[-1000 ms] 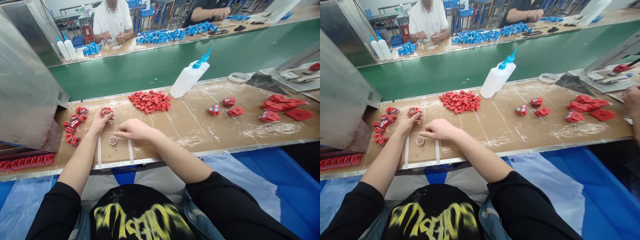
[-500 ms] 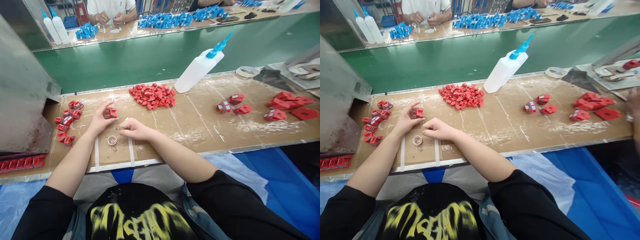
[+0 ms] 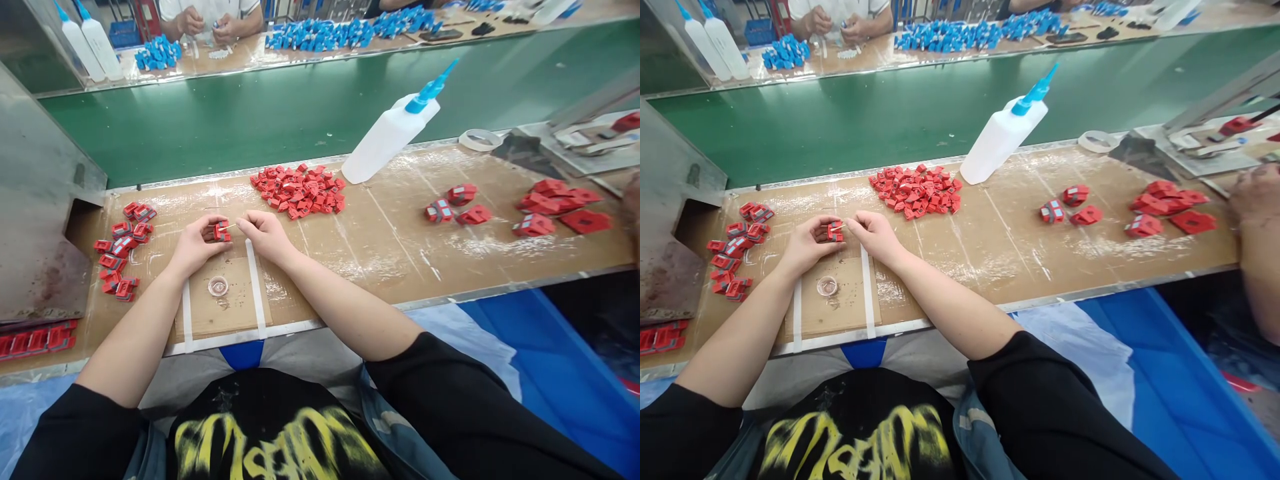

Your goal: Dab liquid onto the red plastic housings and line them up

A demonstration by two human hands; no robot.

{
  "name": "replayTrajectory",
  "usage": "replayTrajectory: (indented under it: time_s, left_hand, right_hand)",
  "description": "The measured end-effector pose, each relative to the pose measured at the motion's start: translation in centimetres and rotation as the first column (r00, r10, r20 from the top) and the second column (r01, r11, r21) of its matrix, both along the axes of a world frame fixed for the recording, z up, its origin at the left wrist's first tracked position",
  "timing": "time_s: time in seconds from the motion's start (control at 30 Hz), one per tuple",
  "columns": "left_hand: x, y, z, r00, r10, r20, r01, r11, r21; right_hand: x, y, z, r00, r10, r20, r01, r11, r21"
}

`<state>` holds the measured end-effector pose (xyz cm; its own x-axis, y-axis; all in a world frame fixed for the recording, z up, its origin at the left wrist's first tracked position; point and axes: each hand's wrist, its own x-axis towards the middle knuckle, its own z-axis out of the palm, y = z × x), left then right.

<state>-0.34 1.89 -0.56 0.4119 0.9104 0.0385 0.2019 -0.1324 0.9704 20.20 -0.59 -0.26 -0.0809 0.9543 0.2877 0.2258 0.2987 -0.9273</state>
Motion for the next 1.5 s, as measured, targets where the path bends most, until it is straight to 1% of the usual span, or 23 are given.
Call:
replayTrajectory:
  time_s: [0.13,0.4,0.53,0.57,0.6,0.63,0.7,0.73,0.77,0.83,0.9,0.93,1.0,1.03,1.07,1.1,1.17,1.23,1.3,1.33,1.4,1.47,1.5]
  left_hand:
    - [0.0,0.0,0.0,1.0,0.006,0.018,-0.006,1.0,-0.012]
    - [0.2,-0.1,0.2,1.0,0.026,0.0,-0.026,1.0,-0.006]
    - [0.3,-0.1,0.2,0.999,0.032,0.0,-0.032,0.999,0.004]
    - [0.3,0.0,0.2,0.999,0.04,0.01,-0.04,0.999,0.01]
    - [0.2,0.2,0.1,0.998,0.053,0.023,-0.053,0.998,0.019]
    - [0.2,0.3,0.0,0.997,0.071,0.039,-0.072,0.997,0.029]
    - [0.0,0.6,-0.1,0.992,0.109,0.067,-0.113,0.992,0.048]
    - [0.0,0.7,-0.2,0.989,0.126,0.08,-0.131,0.99,0.056]
    - [-0.1,0.8,-0.3,0.986,0.139,0.089,-0.145,0.987,0.062]
    - [-0.2,1.0,-0.3,0.983,0.154,0.101,-0.161,0.985,0.068]
    - [-0.3,1.0,-0.3,0.982,0.16,0.103,-0.167,0.984,0.065]
    - [-0.3,1.0,-0.3,0.982,0.161,0.102,-0.167,0.984,0.06]
    - [-0.3,1.0,-0.3,0.983,0.157,0.098,-0.162,0.985,0.053]
    - [-0.3,0.9,-0.4,0.984,0.154,0.095,-0.159,0.986,0.051]
    - [-0.4,0.9,-0.4,0.984,0.15,0.093,-0.155,0.987,0.05]
    - [-0.4,0.9,-0.4,0.985,0.149,0.092,-0.154,0.987,0.052]
    - [-0.4,0.9,-0.5,0.984,0.15,0.099,-0.155,0.987,0.049]
    - [-0.5,0.8,-0.5,0.982,0.146,0.119,-0.151,0.988,0.033]
    - [-0.5,0.8,-0.5,0.981,0.143,0.133,-0.147,0.989,0.023]
    - [-0.5,0.7,-0.5,0.982,0.139,0.13,-0.144,0.989,0.028]
    - [-0.6,0.5,-0.5,0.985,0.129,0.115,-0.135,0.99,0.048]
    - [-0.6,0.3,-0.4,0.987,0.117,0.111,-0.124,0.991,0.056]
    - [-0.6,0.2,-0.4,0.988,0.11,0.113,-0.116,0.992,0.053]
  right_hand:
    - [0.2,-0.1,-0.1,1.0,0.014,0.008,-0.014,1.0,-0.011]
    - [0.2,0.1,0.0,0.996,-0.053,0.071,0.05,0.998,0.042]
    - [0.6,-0.2,0.6,0.999,-0.048,0.014,0.047,0.996,0.075]
    - [0.7,-0.5,0.8,1.0,-0.02,-0.002,0.02,0.995,0.097]
    - [0.7,-0.9,1.0,0.999,0.05,0.002,-0.05,0.992,0.12]
    - [0.7,-1.3,1.2,0.987,0.161,0.031,-0.163,0.977,0.136]
    - [0.3,-2.4,1.6,0.901,0.403,0.158,-0.424,0.896,0.134]
    - [-0.1,-3.0,1.7,0.841,0.482,0.246,-0.518,0.848,0.112]
    - [-0.4,-3.6,1.9,0.787,0.517,0.337,-0.572,0.816,0.085]
    - [-0.9,-4.3,2.2,0.706,0.496,0.506,-0.59,0.807,0.03]
    - [-0.7,-4.3,2.6,0.656,0.411,0.633,-0.531,0.848,-0.001]
    - [-0.2,-3.9,2.7,0.656,0.331,0.678,-0.455,0.891,0.005]
    - [1.5,-2.5,3.0,0.667,0.072,0.742,-0.185,0.98,0.071]
    - [2.7,-1.5,3.1,0.639,-0.073,0.766,-0.025,0.993,0.115]
    - [3.8,-0.5,3.2,0.581,-0.191,0.791,0.116,0.982,0.152]
    - [5.0,0.6,3.2,0.507,-0.264,0.82,0.214,0.961,0.176]
    - [6.8,2.5,2.9,0.387,-0.28,0.878,0.274,0.945,0.18]
    - [7.6,3.8,2.6,0.345,-0.239,0.908,0.235,0.958,0.163]
    - [7.4,4.2,2.4,0.392,-0.217,0.894,0.168,0.972,0.163]
    - [6.9,4.1,2.3,0.455,-0.202,0.867,0.138,0.978,0.155]
    - [5.5,3.5,2.2,0.66,-0.121,0.742,0.081,0.993,0.09]
    - [3.6,2.6,1.9,0.873,-0.001,0.488,0.003,1.0,-0.003]
    - [2.7,2.1,1.8,0.937,0.055,0.344,-0.048,0.998,-0.03]
